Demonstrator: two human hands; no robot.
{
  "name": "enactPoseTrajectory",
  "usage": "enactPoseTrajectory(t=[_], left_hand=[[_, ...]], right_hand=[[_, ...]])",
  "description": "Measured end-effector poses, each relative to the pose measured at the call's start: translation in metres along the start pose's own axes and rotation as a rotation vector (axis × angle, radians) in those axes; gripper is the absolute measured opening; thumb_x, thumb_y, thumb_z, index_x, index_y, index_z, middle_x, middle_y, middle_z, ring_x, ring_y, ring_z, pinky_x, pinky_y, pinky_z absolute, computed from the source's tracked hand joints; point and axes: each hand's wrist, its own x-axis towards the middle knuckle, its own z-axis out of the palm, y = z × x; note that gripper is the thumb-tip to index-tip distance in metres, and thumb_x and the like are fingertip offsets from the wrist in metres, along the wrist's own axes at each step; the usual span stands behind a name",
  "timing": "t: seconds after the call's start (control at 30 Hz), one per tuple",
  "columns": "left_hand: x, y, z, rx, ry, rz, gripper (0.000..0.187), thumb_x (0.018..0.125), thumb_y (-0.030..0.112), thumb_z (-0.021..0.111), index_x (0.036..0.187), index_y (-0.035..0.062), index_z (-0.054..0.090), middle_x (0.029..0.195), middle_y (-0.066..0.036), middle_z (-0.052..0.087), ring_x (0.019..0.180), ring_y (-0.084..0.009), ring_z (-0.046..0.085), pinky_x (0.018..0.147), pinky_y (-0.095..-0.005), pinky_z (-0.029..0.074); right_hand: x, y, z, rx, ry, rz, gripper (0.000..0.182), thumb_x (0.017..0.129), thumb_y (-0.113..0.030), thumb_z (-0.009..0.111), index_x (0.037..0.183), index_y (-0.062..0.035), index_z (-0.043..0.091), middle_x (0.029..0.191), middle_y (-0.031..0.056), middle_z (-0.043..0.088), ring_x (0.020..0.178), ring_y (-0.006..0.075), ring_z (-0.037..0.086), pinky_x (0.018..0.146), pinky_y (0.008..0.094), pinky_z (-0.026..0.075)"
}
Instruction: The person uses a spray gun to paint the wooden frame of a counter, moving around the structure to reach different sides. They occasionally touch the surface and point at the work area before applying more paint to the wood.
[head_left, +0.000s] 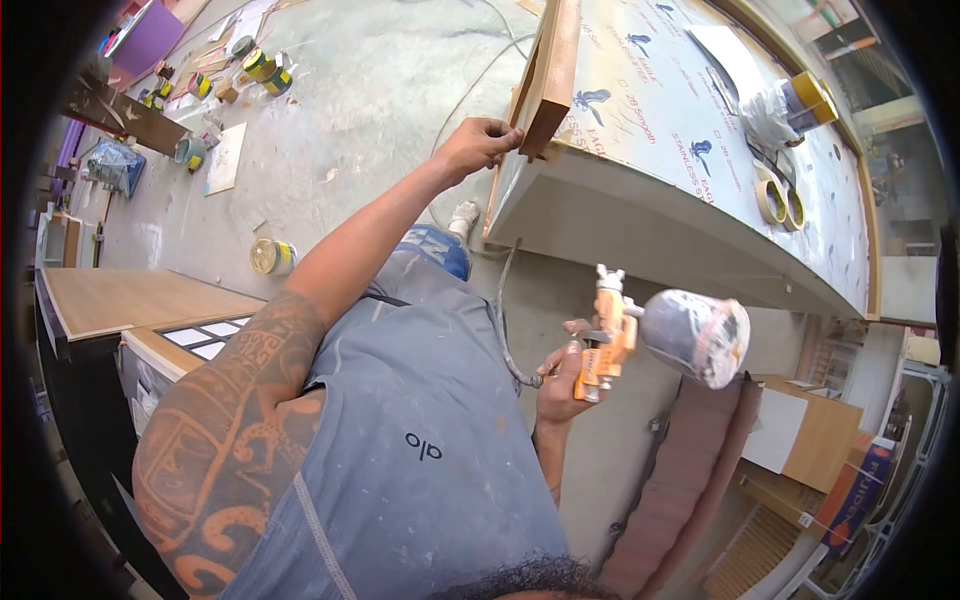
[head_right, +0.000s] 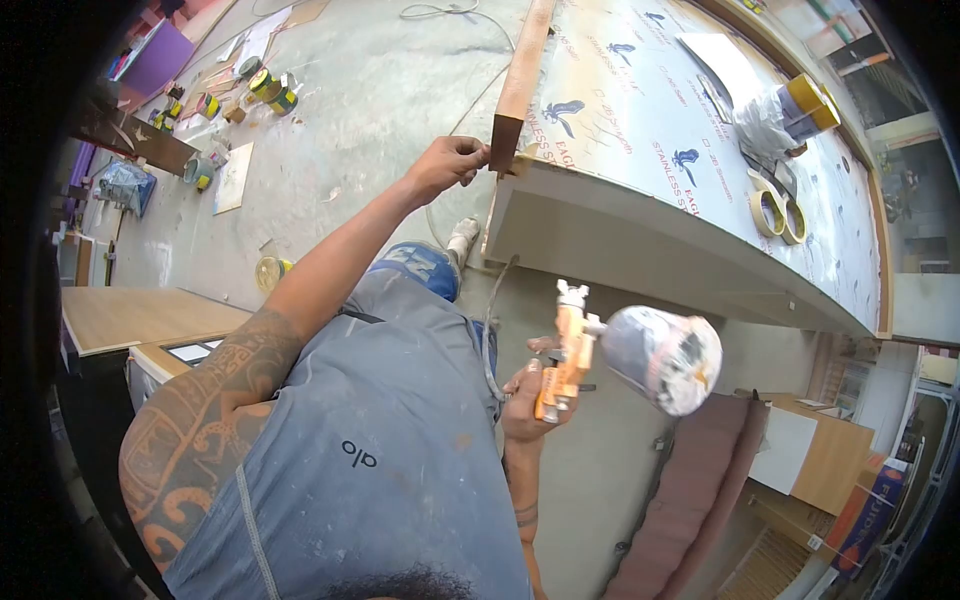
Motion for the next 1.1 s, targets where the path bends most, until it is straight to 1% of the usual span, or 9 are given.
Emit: enactPoseTrajectory(t=[0.03, 0.07, 0.17, 0.2, 0.33, 0.5, 0.6, 0.7, 1.1], left_hand=[[0.0, 0.001, 0.002, -0.002, 0.0, -0.001, 0.039, 0.096, 0.041, 0.069, 0.09, 0.0023, 0.068, 0.067, 0.003, 0.054, 0.06, -0.0069, 0.045, 0.058, -0.0254, 0.039], [0.0, -0.001, 0.0, -0.006, 0.0, -0.003, 0.039, 0.096, 0.041, 0.07, 0.091, 0.0024, 0.068, 0.067, 0.003, 0.054, 0.06, -0.0069, 0.045, 0.057, -0.0255, 0.039], [0.005, -0.004, 0.0, 0.001, 0.0, -0.012, 0.039, 0.095, 0.042, 0.071, 0.091, 0.0026, 0.069, 0.067, 0.003, 0.054, 0.06, -0.0068, 0.045, 0.057, -0.0254, 0.038], [0.005, -0.002, 0.0, 0.014, 0.004, -0.017, 0.04, 0.095, 0.042, 0.071, 0.091, 0.0026, 0.07, 0.067, 0.003, 0.054, 0.06, -0.0068, 0.045, 0.057, -0.0254, 0.038], [-0.004, 0.004, 0.0, 0.092, 0.043, 0.011, 0.043, 0.093, 0.045, 0.073, 0.091, 0.0025, 0.071, 0.069, 0.002, 0.056, 0.061, -0.0067, 0.045, 0.057, -0.0249, 0.039], [-0.01, -0.017, -0.001, 0.0, 0.075, -0.011, 0.048, 0.092, 0.048, 0.072, 0.097, 0.0009, 0.072, 0.077, 0.0, 0.061, 0.063, -0.007, 0.046, 0.059, -0.0242, 0.042], [-0.014, -0.021, 0.0, -0.033, 0.069, -0.023, 0.049, 0.092, 0.049, 0.072, 0.101, 0.0001, 0.072, 0.08, -0.001, 0.062, 0.064, -0.0072, 0.046, 0.06, -0.0242, 0.043], [-0.014, -0.023, 0.0, -0.074, 0.053, -0.025, 0.05, 0.093, 0.048, 0.071, 0.105, -0.0003, 0.072, 0.082, -0.002, 0.063, 0.065, -0.0071, 0.047, 0.061, -0.0244, 0.044], [-0.011, -0.011, 0.007, -0.151, 0.017, -0.021, 0.048, 0.096, 0.047, 0.068, 0.108, 0.0006, 0.07, 0.082, -0.002, 0.062, 0.063, -0.0069, 0.047, 0.06, -0.0249, 0.043]], right_hand=[[0.001, 0.001, -0.004, -0.079, -0.057, -0.017, 0.033, 0.095, -0.006, 0.054, 0.125, 0.0096, 0.054, 0.097, 0.0171, 0.068, 0.055, 0.0118, 0.06, 0.045, 0.0272, 0.046], [0.001, -0.002, -0.005, -0.184, -0.085, 0.003, 0.025, 0.092, -0.004, 0.061, 0.113, 0.008, 0.064, 0.088, 0.0163, 0.071, 0.064, 0.0176, 0.067, 0.052, 0.0321, 0.051], [0.011, -0.005, -0.005, -0.432, -0.262, -0.234, 0.031, 0.09, -0.006, 0.066, 0.118, 0.0057, 0.063, 0.091, 0.0166, 0.071, 0.07, 0.0267, 0.069, 0.062, 0.0367, 0.054], [0.012, -0.006, -0.006, -0.483, -0.3, -0.231, 0.036, 0.089, -0.007, 0.069, 0.122, 0.0044, 0.062, 0.091, 0.0156, 0.071, 0.077, 0.0324, 0.07, 0.068, 0.0388, 0.056], [0.014, -0.01, -0.004, -0.495, -0.333, -0.243, 0.035, 0.089, -0.007, 0.069, 0.121, 0.0042, 0.061, 0.09, 0.0143, 0.071, 0.074, 0.0303, 0.07, 0.066, 0.0368, 0.056], [0.017, -0.014, -0.012, -0.481, -0.348, -0.147, 0.032, 0.09, -0.008, 0.068, 0.12, 0.004, 0.062, 0.088, 0.0133, 0.071, 0.071, 0.0257, 0.07, 0.066, 0.0332, 0.055], [0.02, -0.021, -0.012, -0.504, -0.376, -0.193, 0.031, 0.09, -0.007, 0.067, 0.12, 0.0036, 0.062, 0.09, 0.0129, 0.072, 0.072, 0.0235, 0.07, 0.067, 0.0324, 0.055], [0.017, -0.034, -0.005, -0.452, -0.382, -0.129, 0.031, 0.09, -0.006, 0.066, 0.12, 0.0033, 0.061, 0.091, 0.0123, 0.073, 0.073, 0.0233, 0.071, 0.068, 0.0326, 0.055], [0.03, -0.039, 0.009, -0.575, -0.378, -0.257, 0.028, 0.092, -0.006, 0.065, 0.117, 0.0044, 0.06, 0.084, 0.0111, 0.071, 0.068, 0.0229, 0.069, 0.063, 0.0314, 0.054]])
